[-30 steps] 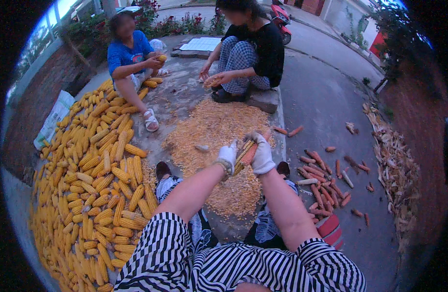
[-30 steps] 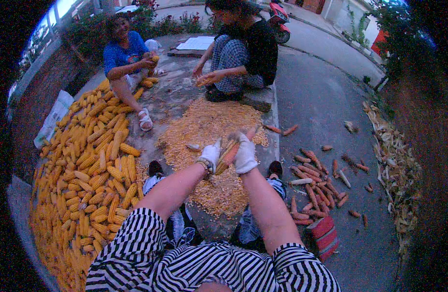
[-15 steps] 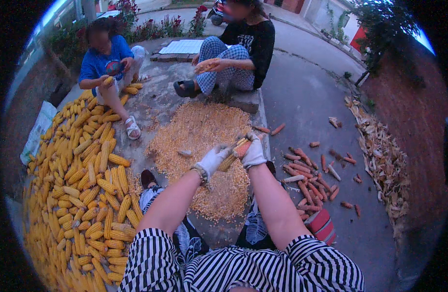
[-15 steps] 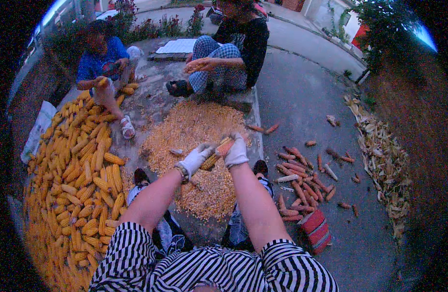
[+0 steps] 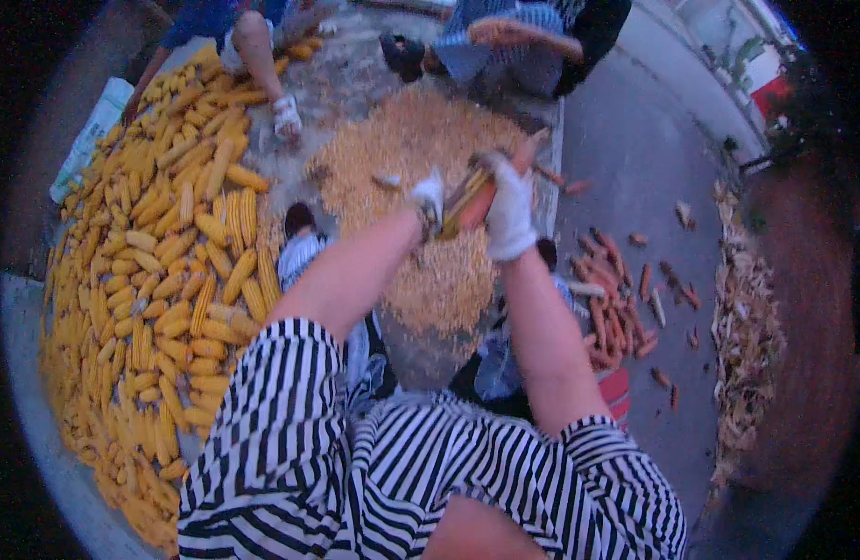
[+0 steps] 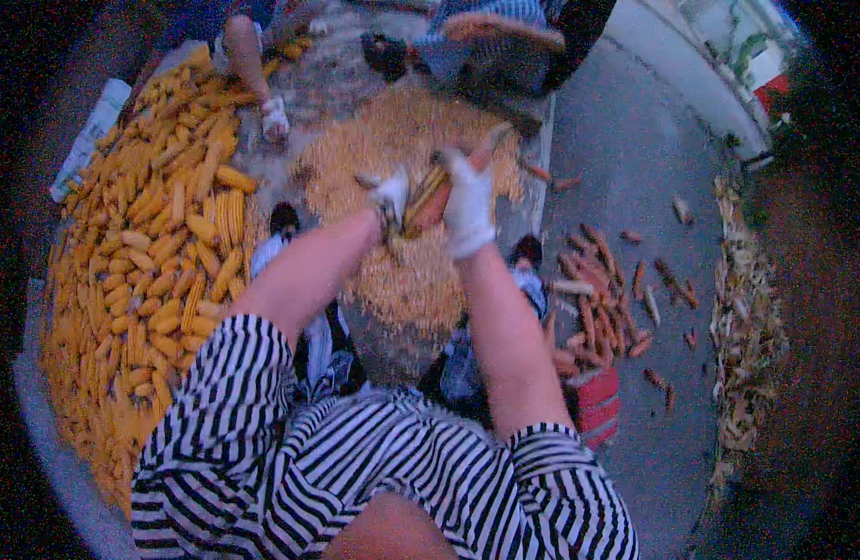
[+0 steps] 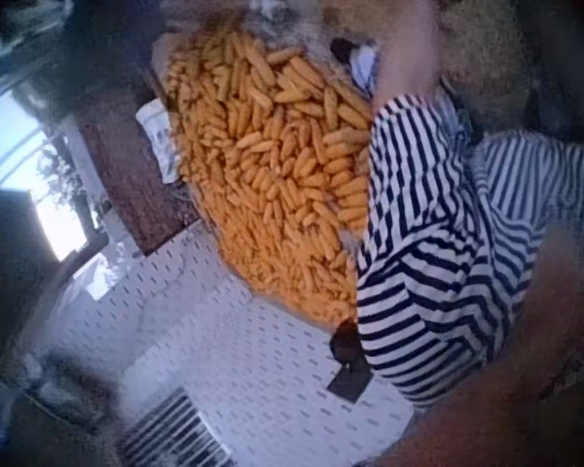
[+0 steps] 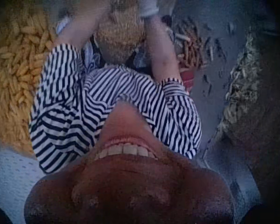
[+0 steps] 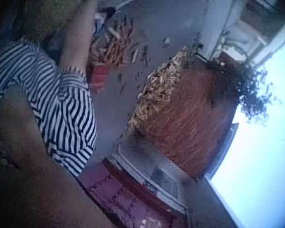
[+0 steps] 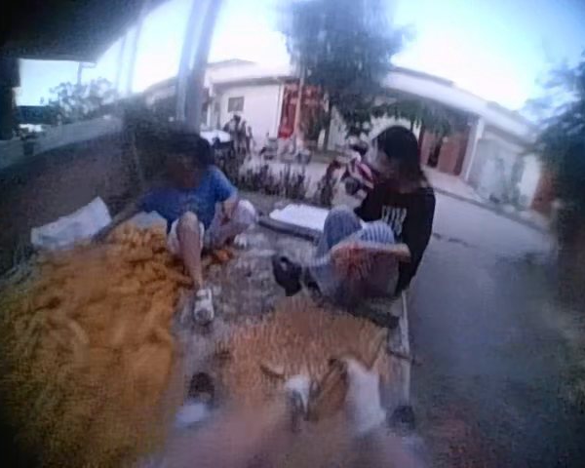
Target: The person uses their hands to strip kernels from corn cobs over a pile of corn on the ground.
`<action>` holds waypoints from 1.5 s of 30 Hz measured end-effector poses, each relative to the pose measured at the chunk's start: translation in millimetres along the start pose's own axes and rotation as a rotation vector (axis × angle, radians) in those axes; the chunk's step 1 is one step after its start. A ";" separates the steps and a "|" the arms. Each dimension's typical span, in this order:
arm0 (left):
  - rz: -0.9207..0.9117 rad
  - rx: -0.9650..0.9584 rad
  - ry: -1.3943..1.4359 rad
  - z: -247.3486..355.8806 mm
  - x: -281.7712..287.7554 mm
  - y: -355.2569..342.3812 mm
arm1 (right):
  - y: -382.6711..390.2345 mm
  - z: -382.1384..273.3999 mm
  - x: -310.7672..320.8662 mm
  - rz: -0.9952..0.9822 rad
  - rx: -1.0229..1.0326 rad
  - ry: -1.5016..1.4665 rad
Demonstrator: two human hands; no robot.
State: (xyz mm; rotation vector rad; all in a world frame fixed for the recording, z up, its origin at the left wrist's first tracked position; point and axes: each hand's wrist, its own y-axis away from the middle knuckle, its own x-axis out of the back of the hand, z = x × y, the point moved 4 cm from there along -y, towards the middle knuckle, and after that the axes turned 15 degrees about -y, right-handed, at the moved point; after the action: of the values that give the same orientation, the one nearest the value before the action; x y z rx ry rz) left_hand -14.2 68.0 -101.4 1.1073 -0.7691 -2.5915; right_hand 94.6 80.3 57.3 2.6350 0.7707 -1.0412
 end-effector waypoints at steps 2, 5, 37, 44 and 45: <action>0.123 0.006 -0.297 22.0 -50.2 48.3 | -24.7 -2.6 52.9 0.120 -0.108 -0.170; 0.275 -0.042 -0.605 49.2 -49.9 72.7 | -41.3 21.1 62.6 0.214 -0.201 -0.327; 0.065 -0.590 -0.973 39.6 -116.5 82.6 | -28.7 13.9 53.6 0.053 -0.219 -0.346; 0.462 -0.652 -1.337 54.5 -75.2 67.1 | -17.1 29.9 30.9 0.011 -0.333 -0.490; 0.521 -0.566 -1.331 55.6 -71.6 72.7 | -13.7 29.7 27.7 0.011 -0.339 -0.489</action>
State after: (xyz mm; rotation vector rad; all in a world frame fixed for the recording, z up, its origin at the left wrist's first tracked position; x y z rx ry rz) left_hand -5.1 56.1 13.9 -0.9643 -0.3232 -2.4862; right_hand 87.1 91.8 16.7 1.9869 0.7360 -1.3410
